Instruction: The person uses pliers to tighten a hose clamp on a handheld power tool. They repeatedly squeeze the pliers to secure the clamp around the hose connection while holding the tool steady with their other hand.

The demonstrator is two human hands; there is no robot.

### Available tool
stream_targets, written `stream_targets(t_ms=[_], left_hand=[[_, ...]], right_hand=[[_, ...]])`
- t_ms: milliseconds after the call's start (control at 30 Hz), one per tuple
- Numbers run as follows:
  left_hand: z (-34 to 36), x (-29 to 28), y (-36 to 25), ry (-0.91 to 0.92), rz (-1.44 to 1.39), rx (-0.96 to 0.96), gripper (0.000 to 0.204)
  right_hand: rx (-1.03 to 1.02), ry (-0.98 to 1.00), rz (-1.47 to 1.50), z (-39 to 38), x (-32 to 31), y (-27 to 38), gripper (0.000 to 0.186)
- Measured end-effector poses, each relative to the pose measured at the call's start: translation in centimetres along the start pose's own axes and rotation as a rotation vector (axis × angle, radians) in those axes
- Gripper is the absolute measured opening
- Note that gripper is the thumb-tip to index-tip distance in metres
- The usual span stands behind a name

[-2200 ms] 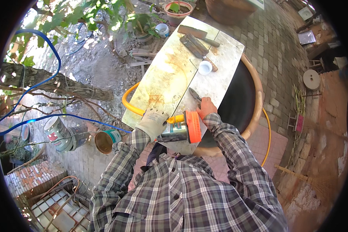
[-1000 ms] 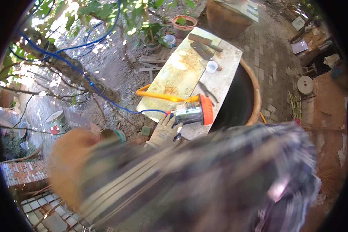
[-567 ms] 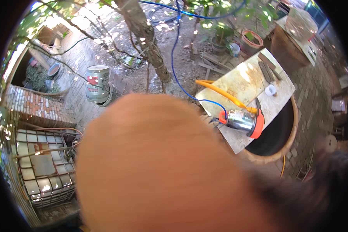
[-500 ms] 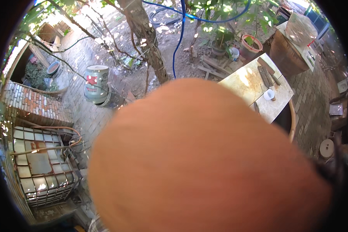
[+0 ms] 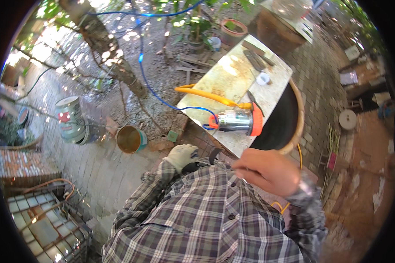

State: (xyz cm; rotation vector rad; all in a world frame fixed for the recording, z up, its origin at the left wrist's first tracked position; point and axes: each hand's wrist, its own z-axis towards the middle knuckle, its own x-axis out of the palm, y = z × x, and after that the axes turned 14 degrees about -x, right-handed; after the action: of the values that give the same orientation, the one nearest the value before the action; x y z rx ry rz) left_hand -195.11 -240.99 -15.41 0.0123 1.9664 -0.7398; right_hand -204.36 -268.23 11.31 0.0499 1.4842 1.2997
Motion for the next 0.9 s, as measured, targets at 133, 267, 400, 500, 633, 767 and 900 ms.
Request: stream_targets(t_ms=[133, 267, 400, 500, 633, 767, 900], left_hand=[[0.3, -0.6, -0.7, -0.060, -0.042, -0.039, 0.041], [3.4, -6.8, -5.4, -0.212, -0.001, -0.092, 0.037], [10.0, -9.4, -7.3, -0.265, 0.075, -0.004, 0.050], [14.2, -8.7, -8.1, -0.320, 0.397, 0.001, 0.059], [17.0, -6.6, -9.4, -0.169, 0.535, -0.086, 0.067], [18.5, -6.2, -9.8, -0.125, 0.566, -0.186, 0.062], [18.6, -6.1, -9.9, -0.132, 0.549, -0.198, 0.059]], right_hand=[[0.271, -0.241, -0.016, -6.6, 6.6, -7.1, 0.017], [0.517, -0.367, 0.154, -10.1, 8.7, -11.9, 0.019], [0.735, -0.578, 0.229, -11.7, 4.1, -17.2, 0.018], [0.690, -0.726, 0.139, -12.9, 1.1, -24.2, 0.016], [0.669, -0.668, -0.330, -13.8, -2.2, -35.8, 0.020], [0.684, -0.628, -0.403, -11.6, -6.2, -45.3, 0.022], [0.809, -0.643, -0.339, -7.7, -7.2, -50.1, 0.028]])
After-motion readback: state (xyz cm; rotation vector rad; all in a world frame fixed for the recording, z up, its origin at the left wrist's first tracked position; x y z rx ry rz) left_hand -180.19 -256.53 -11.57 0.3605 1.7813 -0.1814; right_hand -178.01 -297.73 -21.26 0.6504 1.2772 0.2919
